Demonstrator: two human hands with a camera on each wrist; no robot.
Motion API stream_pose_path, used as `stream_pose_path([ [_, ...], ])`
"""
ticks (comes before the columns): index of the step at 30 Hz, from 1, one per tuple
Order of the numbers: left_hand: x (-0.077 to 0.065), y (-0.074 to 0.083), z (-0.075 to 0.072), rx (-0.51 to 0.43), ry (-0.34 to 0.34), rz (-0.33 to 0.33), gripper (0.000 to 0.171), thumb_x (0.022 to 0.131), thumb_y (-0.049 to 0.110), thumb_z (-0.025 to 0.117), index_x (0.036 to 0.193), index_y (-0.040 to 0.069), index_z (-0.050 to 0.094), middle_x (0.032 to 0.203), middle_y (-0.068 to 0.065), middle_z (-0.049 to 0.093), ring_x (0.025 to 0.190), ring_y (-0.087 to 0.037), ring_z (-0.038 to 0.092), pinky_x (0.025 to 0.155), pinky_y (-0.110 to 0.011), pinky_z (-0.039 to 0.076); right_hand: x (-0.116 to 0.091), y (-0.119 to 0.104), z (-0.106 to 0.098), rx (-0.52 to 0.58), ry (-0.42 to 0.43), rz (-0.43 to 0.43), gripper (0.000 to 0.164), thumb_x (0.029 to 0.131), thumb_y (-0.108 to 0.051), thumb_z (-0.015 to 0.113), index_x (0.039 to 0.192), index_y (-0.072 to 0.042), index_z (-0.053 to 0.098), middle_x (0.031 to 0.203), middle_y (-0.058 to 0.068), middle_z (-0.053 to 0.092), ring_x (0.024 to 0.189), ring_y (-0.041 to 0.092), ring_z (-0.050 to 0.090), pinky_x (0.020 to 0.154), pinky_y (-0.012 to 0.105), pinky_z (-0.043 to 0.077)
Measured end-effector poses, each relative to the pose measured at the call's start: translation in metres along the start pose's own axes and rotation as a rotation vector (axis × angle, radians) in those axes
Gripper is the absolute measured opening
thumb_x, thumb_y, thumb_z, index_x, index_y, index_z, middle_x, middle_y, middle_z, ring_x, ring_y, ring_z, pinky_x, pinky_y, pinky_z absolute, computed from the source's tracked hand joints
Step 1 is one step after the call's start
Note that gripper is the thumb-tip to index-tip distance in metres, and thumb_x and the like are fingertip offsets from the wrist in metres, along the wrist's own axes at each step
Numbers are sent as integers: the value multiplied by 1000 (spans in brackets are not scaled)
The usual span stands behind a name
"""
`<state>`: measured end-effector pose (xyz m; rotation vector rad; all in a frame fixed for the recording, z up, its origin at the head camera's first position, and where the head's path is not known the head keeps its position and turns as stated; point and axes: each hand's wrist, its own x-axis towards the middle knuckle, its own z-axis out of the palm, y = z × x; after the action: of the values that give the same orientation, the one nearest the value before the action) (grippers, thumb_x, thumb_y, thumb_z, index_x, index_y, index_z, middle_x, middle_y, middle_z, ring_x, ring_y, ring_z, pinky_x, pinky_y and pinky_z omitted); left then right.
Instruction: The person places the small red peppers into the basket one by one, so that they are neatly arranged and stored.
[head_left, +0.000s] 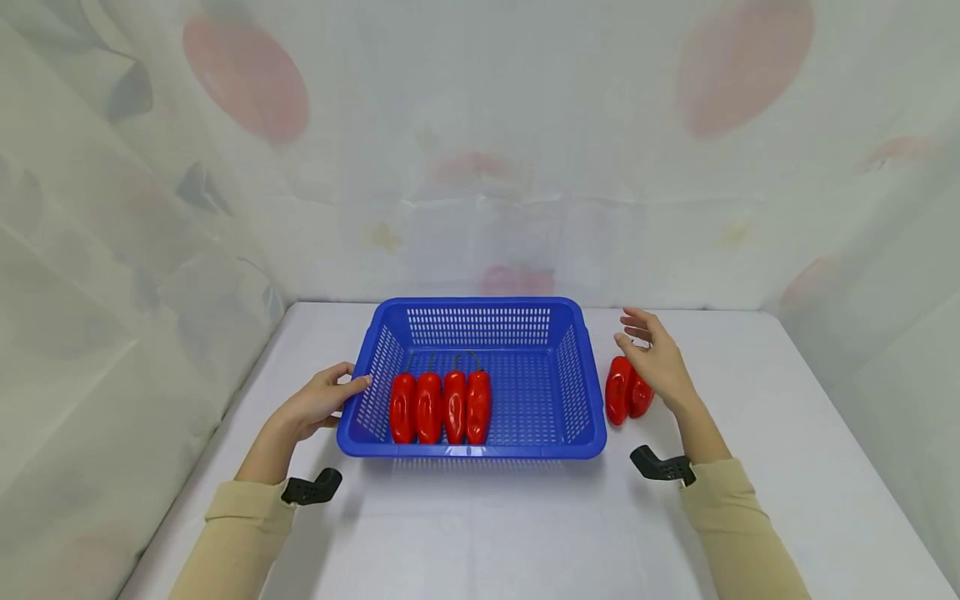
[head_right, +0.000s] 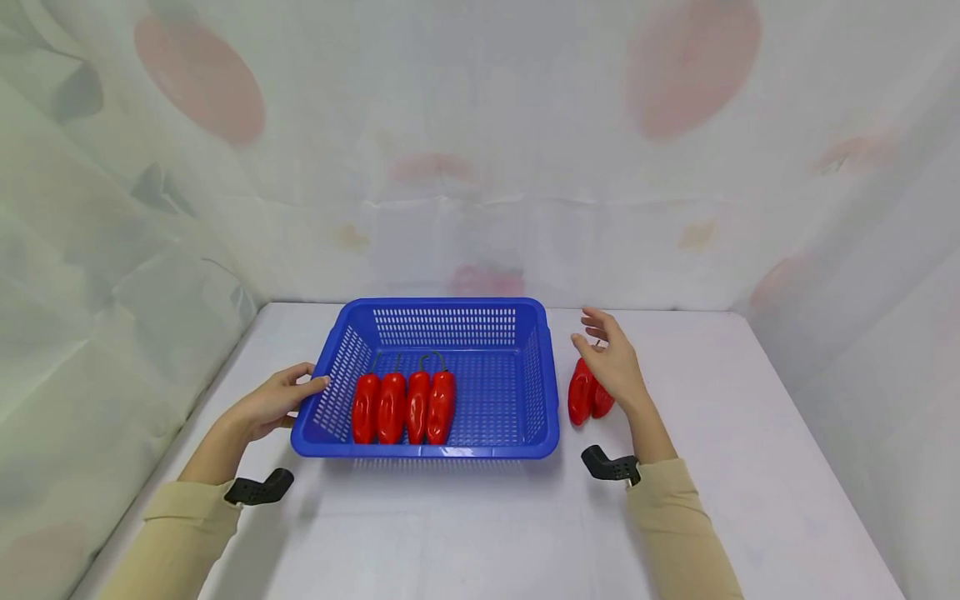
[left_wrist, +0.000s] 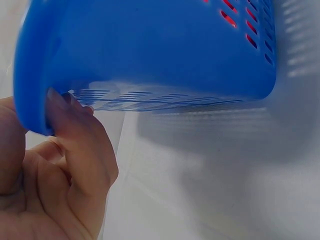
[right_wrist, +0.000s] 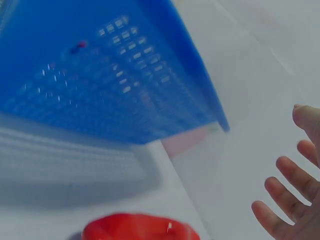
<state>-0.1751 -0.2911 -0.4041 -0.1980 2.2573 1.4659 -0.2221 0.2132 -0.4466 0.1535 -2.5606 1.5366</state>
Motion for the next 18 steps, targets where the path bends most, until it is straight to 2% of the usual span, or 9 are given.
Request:
stream_pose_path([
  [3,-1,0,0,1,-1,3,46,91,39,55,119,5,40,103,-18,64,81,-24,67,71,-43,56,1,20,-4,-5,49,51,59,89,-41,55,142,-28,31,138,5,45,124,25,43,99,39,43],
  [5,-1,1,0,3,-1,5,47,91,39,55,119,5,40,103,-18,64,81,-24,67,71,-43,56,-3,17,-9,-18,50,84,61,90,-43,53,143,-29,28,140,7,42,126,28,40,100,43,41],
  [10,-1,1,0,5,2,2,46,91,38,55,119,5,40,102,-18,64,81,-24,67,70,-42,56,-18,-9,-19,-16,56,132,63,91,-42,51,145,-19,27,141,17,38,127,39,37,99,53,37],
  [12,-1,1,1,4,3,0,46,91,38,55,119,5,40,102,-18,64,81,-24,67,70,-42,56,-21,-8,-19,-26,81,155,63,90,-43,52,144,-19,28,141,17,39,126,38,38,98,52,39],
  [15,-1,1,1,7,3,-1,45,92,38,54,119,5,40,102,-18,64,81,-24,67,70,-42,56,-20,10,-20,-35,76,170,66,90,-47,51,145,-22,26,142,16,37,127,38,37,97,54,40],
  [18,-1,1,1,6,6,-3,44,92,37,54,118,5,40,102,-17,64,80,-24,67,70,-42,56,-13,50,-16,-66,101,173,68,87,-55,49,145,-30,24,143,12,38,126,36,39,93,54,42],
])
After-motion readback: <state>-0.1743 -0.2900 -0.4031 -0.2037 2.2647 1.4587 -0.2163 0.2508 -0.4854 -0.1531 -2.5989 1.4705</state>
